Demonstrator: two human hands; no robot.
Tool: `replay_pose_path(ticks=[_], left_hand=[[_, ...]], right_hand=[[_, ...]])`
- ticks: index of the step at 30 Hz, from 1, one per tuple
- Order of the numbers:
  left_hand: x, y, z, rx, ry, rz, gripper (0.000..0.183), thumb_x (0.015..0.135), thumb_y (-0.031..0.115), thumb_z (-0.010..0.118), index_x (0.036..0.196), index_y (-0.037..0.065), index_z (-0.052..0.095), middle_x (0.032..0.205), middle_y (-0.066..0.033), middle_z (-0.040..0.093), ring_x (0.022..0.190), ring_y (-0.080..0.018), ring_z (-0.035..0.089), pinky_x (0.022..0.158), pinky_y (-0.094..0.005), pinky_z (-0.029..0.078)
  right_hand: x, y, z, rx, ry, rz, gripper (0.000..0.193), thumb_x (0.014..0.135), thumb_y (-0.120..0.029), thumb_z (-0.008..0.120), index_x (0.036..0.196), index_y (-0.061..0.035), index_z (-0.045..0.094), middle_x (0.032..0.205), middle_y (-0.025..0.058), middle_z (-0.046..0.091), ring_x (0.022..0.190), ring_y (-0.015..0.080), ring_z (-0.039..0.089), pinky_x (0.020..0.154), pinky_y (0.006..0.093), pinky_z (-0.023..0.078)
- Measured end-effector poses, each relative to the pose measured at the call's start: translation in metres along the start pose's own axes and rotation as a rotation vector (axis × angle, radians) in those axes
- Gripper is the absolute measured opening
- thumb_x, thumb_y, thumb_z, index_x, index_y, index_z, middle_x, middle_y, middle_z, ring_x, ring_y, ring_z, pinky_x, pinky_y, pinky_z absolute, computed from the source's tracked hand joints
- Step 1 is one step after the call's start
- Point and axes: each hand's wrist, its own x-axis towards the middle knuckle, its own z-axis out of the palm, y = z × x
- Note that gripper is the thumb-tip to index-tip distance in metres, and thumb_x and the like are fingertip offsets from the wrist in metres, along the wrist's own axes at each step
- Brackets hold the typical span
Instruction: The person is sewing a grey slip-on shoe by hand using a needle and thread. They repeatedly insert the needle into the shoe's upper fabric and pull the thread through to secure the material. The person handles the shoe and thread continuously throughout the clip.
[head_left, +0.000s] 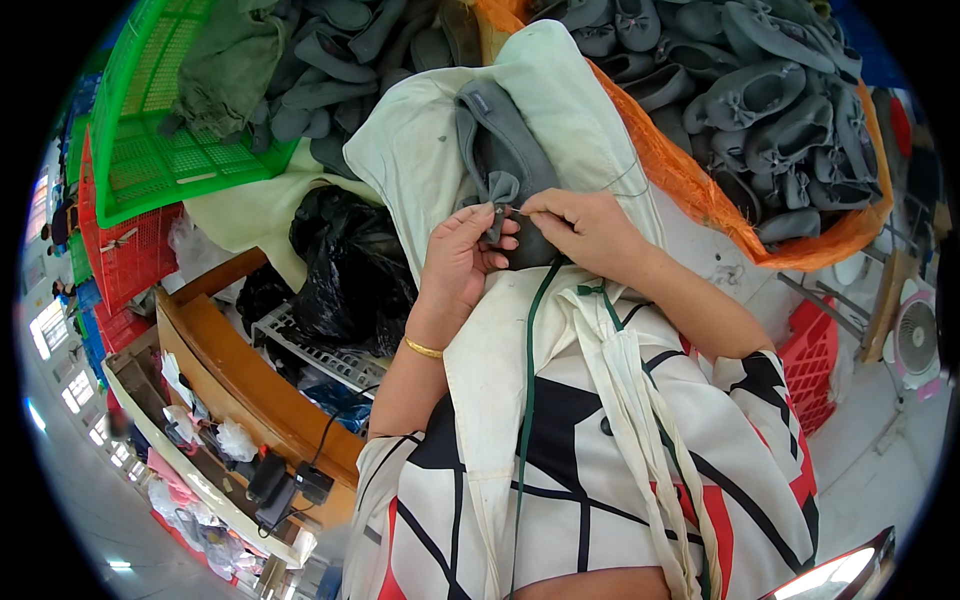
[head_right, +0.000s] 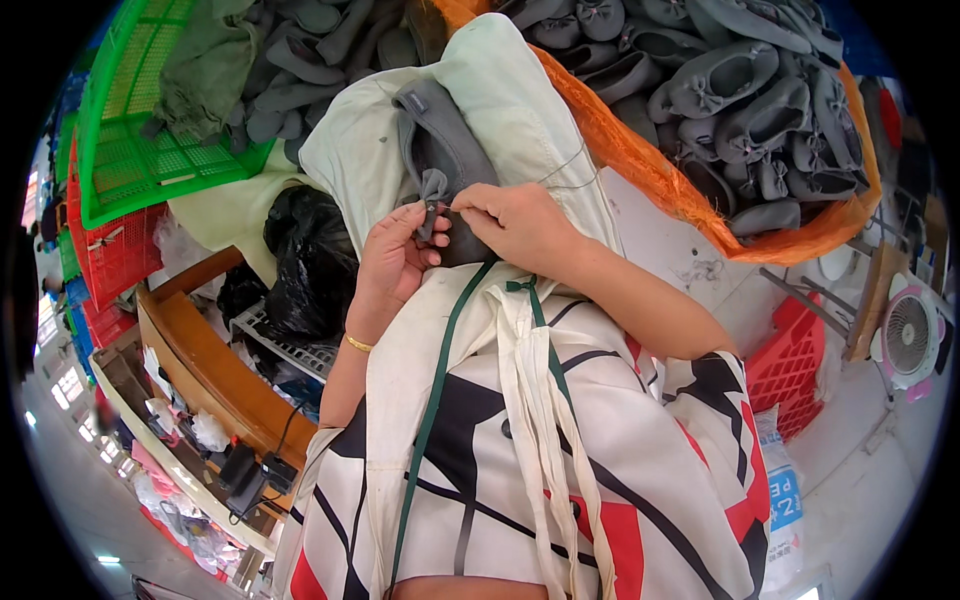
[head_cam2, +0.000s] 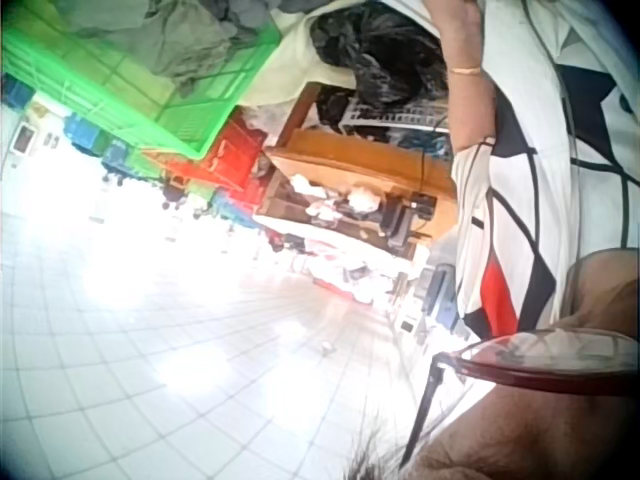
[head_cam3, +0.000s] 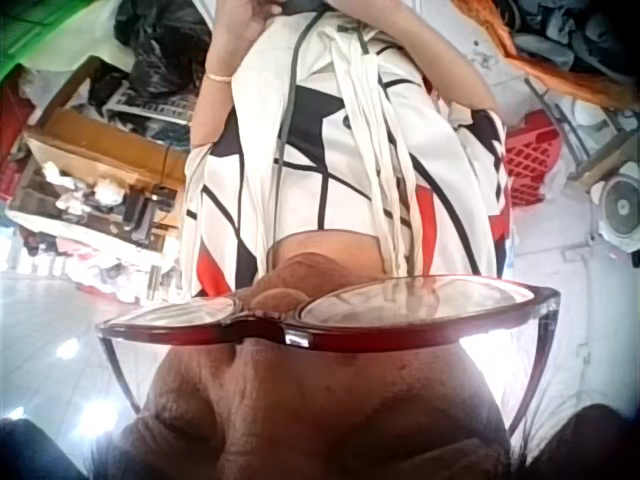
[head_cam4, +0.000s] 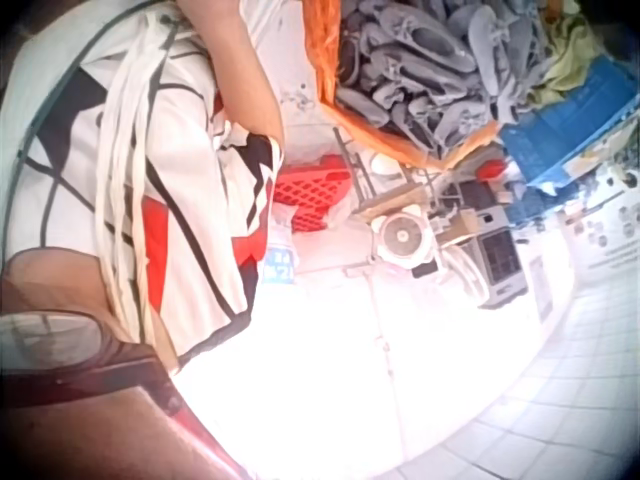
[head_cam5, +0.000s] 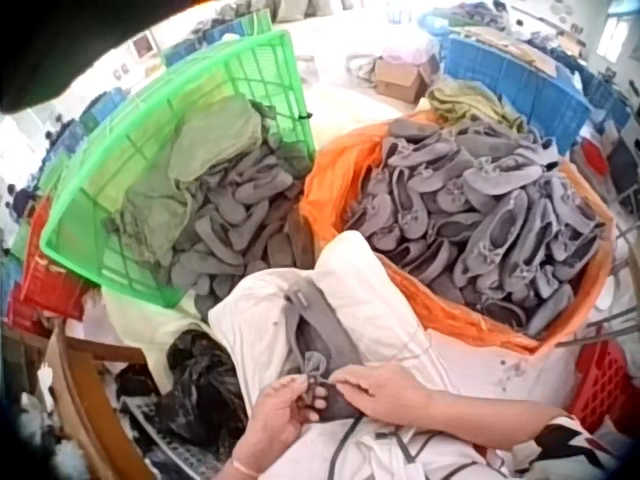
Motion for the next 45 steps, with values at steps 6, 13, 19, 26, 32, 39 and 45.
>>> replay_pose_path(ticks=[6,13,19,26,32,39,45], left_hand=[[0.001,-0.001,-0.003,-0.012,-0.018,-0.011,0.022,0.102,0.019,0.056,0.107,-0.001,0.065,0.091,-0.0115,0.072,0.073,-0.0175,0.068,0.056,-0.0269,0.053],[0.002,-0.001,-0.002,-0.012,-0.012,-0.019,0.023,0.102,0.019,0.055,0.108,-0.001,0.065,0.091,-0.0109,0.072,0.073,-0.017,0.067,0.056,-0.0266,0.053],[0.002,-0.002,-0.003,-0.014,-0.02,-0.011,0.023,0.103,0.019,0.055,0.107,-0.001,0.065,0.092,-0.0112,0.072,0.073,-0.0169,0.067,0.057,-0.0266,0.053],[-0.005,-0.003,0.009,0.033,0.008,0.089,0.019,0.099,0.02,0.062,0.105,0.001,0.065,0.092,-0.01,0.072,0.074,-0.0135,0.068,0.055,-0.0229,0.055],[-0.004,-0.013,0.006,0.028,0.011,0.156,0.018,0.096,0.012,0.067,0.11,0.002,0.066,0.094,-0.0075,0.071,0.076,-0.0109,0.066,0.059,-0.0223,0.055],[-0.003,-0.016,0.004,0.167,-0.009,0.151,0.018,0.092,0.008,0.072,0.108,0.0,0.07,0.09,-0.0042,0.071,0.069,-0.0071,0.062,0.057,-0.0199,0.051],[-0.002,-0.016,0.003,0.161,0.006,0.095,0.018,0.091,0.01,0.073,0.106,0.0,0.071,0.087,-0.0034,0.07,0.062,-0.0066,0.059,0.056,-0.0191,0.049]], right_hand=[[0.003,0.005,0.006,-0.047,-0.007,-0.026,0.016,0.091,-0.015,0.061,0.102,-0.0073,0.07,0.081,0.0155,0.069,0.07,0.0342,0.067,0.065,0.0391,0.053],[0.004,0.006,0.006,-0.044,-0.013,-0.021,0.017,0.091,-0.015,0.06,0.102,-0.0071,0.07,0.081,0.0156,0.069,0.071,0.0345,0.067,0.066,0.0398,0.053],[0.005,0.005,0.006,-0.044,-0.023,-0.016,0.017,0.091,-0.015,0.06,0.102,-0.007,0.07,0.082,0.0153,0.07,0.072,0.0346,0.067,0.066,0.0399,0.053],[0.006,0.002,0.002,-0.058,-0.027,-0.045,0.016,0.09,-0.014,0.06,0.1,-0.0066,0.07,0.084,0.0156,0.07,0.073,0.0355,0.067,0.066,0.0394,0.053],[0.005,-0.002,-0.007,0.208,-0.197,0.242,0.01,0.092,-0.008,0.061,0.098,-0.0028,0.068,0.072,0.0052,0.065,0.058,0.0134,0.058,0.057,0.0272,0.046],[0.005,0.009,-0.005,0.406,-0.291,0.432,0.01,0.098,-0.011,0.06,0.1,-0.003,0.065,0.071,-0.0027,0.057,0.06,0.0042,0.051,0.054,0.0221,0.041],[0.008,0.001,-0.002,0.373,-0.274,0.531,0.011,0.099,-0.014,0.061,0.095,-0.0037,0.064,0.07,-0.0021,0.058,0.059,0.004,0.053,0.054,0.0213,0.043]])
